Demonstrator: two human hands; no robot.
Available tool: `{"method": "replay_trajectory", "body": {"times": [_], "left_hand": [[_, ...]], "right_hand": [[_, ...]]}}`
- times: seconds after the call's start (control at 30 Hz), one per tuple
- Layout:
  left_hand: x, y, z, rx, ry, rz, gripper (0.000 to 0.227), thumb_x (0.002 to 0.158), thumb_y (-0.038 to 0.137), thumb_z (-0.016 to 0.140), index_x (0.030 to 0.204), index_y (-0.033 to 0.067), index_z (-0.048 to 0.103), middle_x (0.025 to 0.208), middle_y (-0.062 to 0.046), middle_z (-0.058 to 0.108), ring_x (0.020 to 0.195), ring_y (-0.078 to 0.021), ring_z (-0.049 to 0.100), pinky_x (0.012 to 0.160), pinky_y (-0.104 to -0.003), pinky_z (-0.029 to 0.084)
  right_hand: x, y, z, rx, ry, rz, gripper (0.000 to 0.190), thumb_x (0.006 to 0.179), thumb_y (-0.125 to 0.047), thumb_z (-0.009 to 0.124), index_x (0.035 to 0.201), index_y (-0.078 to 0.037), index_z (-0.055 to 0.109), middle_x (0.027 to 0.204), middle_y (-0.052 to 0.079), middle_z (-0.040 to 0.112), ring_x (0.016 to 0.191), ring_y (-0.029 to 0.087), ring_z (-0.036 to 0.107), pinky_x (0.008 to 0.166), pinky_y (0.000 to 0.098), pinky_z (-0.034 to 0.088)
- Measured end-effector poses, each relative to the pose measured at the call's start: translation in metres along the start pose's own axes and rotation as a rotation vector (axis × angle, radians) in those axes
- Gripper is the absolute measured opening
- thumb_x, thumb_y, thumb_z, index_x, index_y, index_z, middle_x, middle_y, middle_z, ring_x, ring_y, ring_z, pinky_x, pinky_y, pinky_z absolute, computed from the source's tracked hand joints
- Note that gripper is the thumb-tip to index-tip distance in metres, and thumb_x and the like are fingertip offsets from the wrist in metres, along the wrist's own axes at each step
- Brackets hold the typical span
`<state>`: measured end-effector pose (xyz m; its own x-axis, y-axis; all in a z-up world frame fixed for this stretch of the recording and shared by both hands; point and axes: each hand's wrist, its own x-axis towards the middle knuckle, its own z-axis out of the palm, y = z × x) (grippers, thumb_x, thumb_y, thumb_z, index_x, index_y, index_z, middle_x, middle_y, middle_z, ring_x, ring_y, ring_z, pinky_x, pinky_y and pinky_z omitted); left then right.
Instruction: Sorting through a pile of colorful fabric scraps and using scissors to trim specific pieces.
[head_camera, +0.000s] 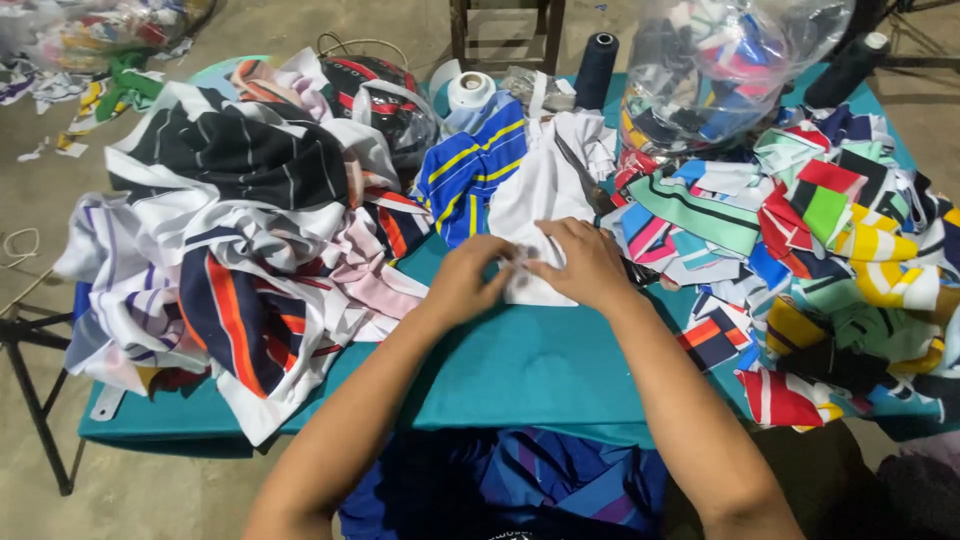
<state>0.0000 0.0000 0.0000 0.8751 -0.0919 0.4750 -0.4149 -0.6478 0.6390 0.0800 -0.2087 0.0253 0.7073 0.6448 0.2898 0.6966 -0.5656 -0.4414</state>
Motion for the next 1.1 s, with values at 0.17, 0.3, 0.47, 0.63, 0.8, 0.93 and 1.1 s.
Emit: {"method": "replay_trajectory", "body": {"times": [0.17, 0.3, 0.47, 0.63, 0.8, 0.93, 1.1], "left_hand": [[-0.001, -0.024, -0.018, 0.167, 0.226, -0.117, 0.031, 0.085, 0.012, 0.077, 0.116, 0.0138, 0.070, 0.111, -0.011, 0.069, 0.106, -0.0360, 0.065, 0.097, -0.047, 0.050], [-0.001, -0.047, -0.010, 0.313, 0.164, -0.307, 0.023, 0.083, 0.010, 0.077, 0.104, 0.0173, 0.075, 0.104, -0.007, 0.068, 0.099, -0.0319, 0.067, 0.088, -0.043, 0.052], [0.003, -0.042, -0.008, 0.159, 0.231, -0.189, 0.015, 0.087, 0.013, 0.075, 0.101, 0.0154, 0.072, 0.090, -0.009, 0.071, 0.092, -0.0338, 0.070, 0.082, -0.044, 0.055], [0.000, 0.003, -0.016, -0.244, 0.117, -0.061, 0.010, 0.086, 0.016, 0.075, 0.095, 0.0146, 0.072, 0.062, -0.008, 0.064, 0.062, -0.0265, 0.065, 0.065, -0.036, 0.053], [0.002, 0.025, -0.022, -0.215, -0.023, -0.053, 0.027, 0.096, 0.039, 0.065, 0.089, 0.0159, 0.078, 0.083, 0.005, 0.078, 0.067, -0.0091, 0.067, 0.064, -0.027, 0.049], [0.004, -0.005, -0.016, 0.112, 0.090, -0.130, 0.042, 0.089, 0.034, 0.076, 0.125, 0.0161, 0.067, 0.112, -0.012, 0.069, 0.110, -0.0354, 0.065, 0.094, -0.047, 0.054], [0.001, -0.006, -0.014, -0.069, -0.069, -0.089, 0.033, 0.086, 0.014, 0.075, 0.119, 0.0125, 0.067, 0.100, -0.015, 0.071, 0.099, -0.0393, 0.070, 0.087, -0.050, 0.056]], "right_hand": [[0.002, 0.017, 0.026, -0.036, 0.031, -0.041, 0.019, 0.092, -0.012, 0.072, 0.109, -0.014, 0.078, 0.102, 0.005, 0.071, 0.086, 0.030, 0.072, 0.080, 0.0408, 0.055], [0.004, 0.013, 0.020, 0.191, 0.199, -0.182, 0.014, 0.091, -0.001, 0.070, 0.101, -0.009, 0.077, 0.096, 0.004, 0.071, 0.081, 0.028, 0.073, 0.068, 0.0375, 0.059], [0.010, 0.002, -0.013, 0.511, 0.353, -0.152, 0.013, 0.098, 0.001, 0.066, 0.110, -0.003, 0.069, 0.090, 0.010, 0.069, 0.087, 0.026, 0.071, 0.079, 0.0363, 0.057], [0.063, 0.028, -0.050, 0.394, 0.653, -0.054, 0.009, 0.101, 0.006, 0.072, 0.108, 0.004, 0.066, 0.094, 0.019, 0.067, 0.092, 0.037, 0.071, 0.078, 0.0391, 0.054], [0.096, -0.008, -0.087, 0.225, 0.105, 0.324, 0.045, 0.095, 0.000, 0.061, 0.138, -0.011, 0.060, 0.122, 0.008, 0.070, 0.110, 0.024, 0.068, 0.075, 0.0386, 0.059], [0.065, 0.006, -0.041, 0.149, 0.214, -0.005, 0.038, 0.087, -0.001, 0.077, 0.124, 0.003, 0.069, 0.109, 0.025, 0.072, 0.089, 0.040, 0.074, 0.070, 0.0462, 0.059], [0.030, 0.016, 0.020, 0.236, 0.196, 0.117, 0.024, 0.096, -0.024, 0.076, 0.105, -0.001, 0.076, 0.080, 0.017, 0.076, 0.058, 0.027, 0.072, 0.051, 0.0352, 0.055]]}}
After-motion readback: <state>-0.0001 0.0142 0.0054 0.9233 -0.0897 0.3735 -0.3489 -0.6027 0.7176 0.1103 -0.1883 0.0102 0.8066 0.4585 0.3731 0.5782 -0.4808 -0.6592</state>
